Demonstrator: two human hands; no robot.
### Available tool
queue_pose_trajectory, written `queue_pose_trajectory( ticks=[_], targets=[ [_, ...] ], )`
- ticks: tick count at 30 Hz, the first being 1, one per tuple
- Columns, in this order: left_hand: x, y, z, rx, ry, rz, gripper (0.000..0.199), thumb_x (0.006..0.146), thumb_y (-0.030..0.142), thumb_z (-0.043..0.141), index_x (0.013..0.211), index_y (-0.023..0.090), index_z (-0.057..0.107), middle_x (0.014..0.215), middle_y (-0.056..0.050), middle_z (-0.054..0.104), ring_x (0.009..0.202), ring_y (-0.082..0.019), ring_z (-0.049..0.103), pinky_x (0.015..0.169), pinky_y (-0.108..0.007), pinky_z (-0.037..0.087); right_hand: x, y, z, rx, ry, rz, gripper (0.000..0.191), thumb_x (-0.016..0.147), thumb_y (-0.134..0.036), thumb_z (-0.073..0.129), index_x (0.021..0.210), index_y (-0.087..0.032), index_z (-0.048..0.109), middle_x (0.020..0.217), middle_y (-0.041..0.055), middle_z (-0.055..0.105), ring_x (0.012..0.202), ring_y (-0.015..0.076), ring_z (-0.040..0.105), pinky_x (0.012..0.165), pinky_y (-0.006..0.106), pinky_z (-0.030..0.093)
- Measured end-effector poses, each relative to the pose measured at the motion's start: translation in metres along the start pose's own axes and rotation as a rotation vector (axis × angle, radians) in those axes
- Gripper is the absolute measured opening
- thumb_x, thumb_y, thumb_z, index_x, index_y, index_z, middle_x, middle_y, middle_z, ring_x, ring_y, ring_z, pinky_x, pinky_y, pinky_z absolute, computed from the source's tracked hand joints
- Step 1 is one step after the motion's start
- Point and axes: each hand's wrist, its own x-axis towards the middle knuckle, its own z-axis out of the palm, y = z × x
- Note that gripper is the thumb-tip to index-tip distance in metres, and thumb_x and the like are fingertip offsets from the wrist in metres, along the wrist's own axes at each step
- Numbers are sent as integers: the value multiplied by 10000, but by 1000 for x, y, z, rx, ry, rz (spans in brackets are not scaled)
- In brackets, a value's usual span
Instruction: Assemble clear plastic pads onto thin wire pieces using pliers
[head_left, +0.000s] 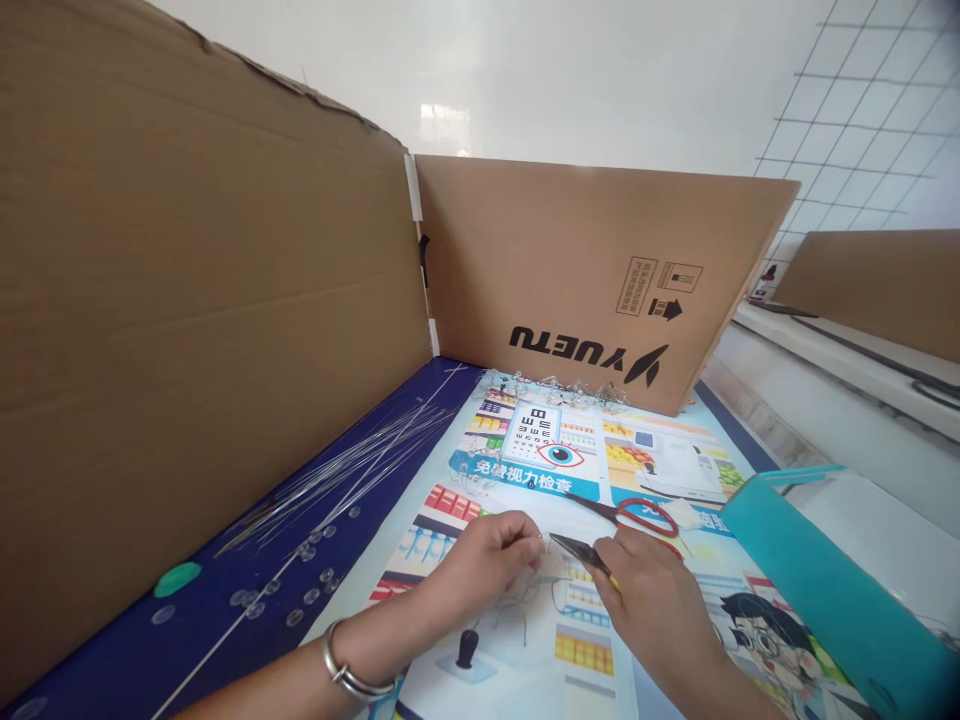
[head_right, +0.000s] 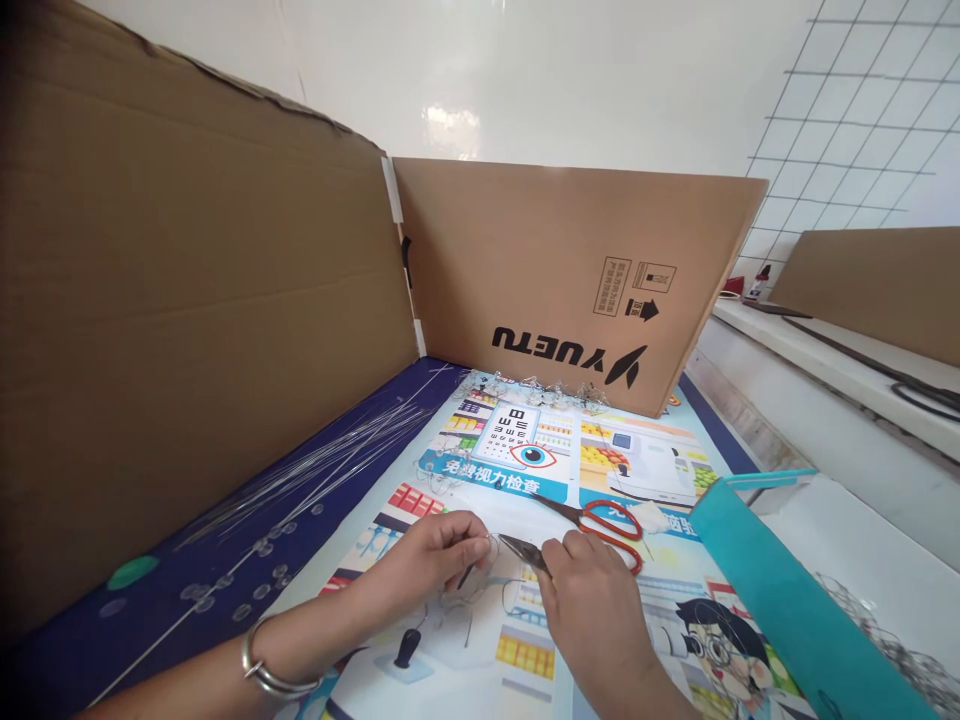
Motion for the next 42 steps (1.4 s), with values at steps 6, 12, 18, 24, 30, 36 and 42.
queue_pose_trajectory(
  ticks=[6,12,18,24,30,36,42],
  targets=[
    [5,5,-12,70,33,43,192,803,332,497,728,157,521,628,11,584,404,-57,416,412,-184,285,5,-4,-6,342,-126,64,222,893,-377,387,773,-219,486,826,21,530,799,175,503,664,292,368],
    [-3,9,-9,200,15,115,180,830,294,465,744,164,555,651,9,595,490,-79,474,479,-192,347,5,-11,-5,443,-172,55,239,893,-389,386,733,-220,444,805,11,529,782,165,508,646,278,378],
    [-3,9,-10,179,-42,85,192,826,316,484,726,165,545,651,10,600,496,-84,481,480,-191,360,4,-14,3,443,-195,68,273,893,-416,376,707,-221,416,739,-4,519,686,149,487,588,260,364],
    [5,11,-37,152,-47,136,252,829,392,482,783,156,558,721,-6,601,546,-99,528,527,-207,404,2,-10,13,477,-69,50,270,898,-412,380,718,-221,446,711,0,523,672,145,499,571,247,381],
    [25,-6,-68,441,120,178,260,846,366,435,750,171,578,657,11,578,596,-127,519,560,-218,387,1,-6,29,503,44,78,244,901,-403,382,803,-220,510,726,10,535,687,156,526,598,259,410],
    [26,-18,-63,637,37,215,240,814,355,484,756,189,647,712,0,621,653,-146,533,590,-215,368,-3,-7,39,474,40,70,236,900,-405,382,813,-226,509,740,17,531,700,169,515,610,273,411],
    [22,-24,-53,675,32,212,197,791,342,522,776,211,668,711,-8,645,623,-150,544,553,-212,355,-3,-8,38,468,42,76,222,901,-393,385,816,-226,503,745,18,524,720,170,509,622,275,413]
  ],
)
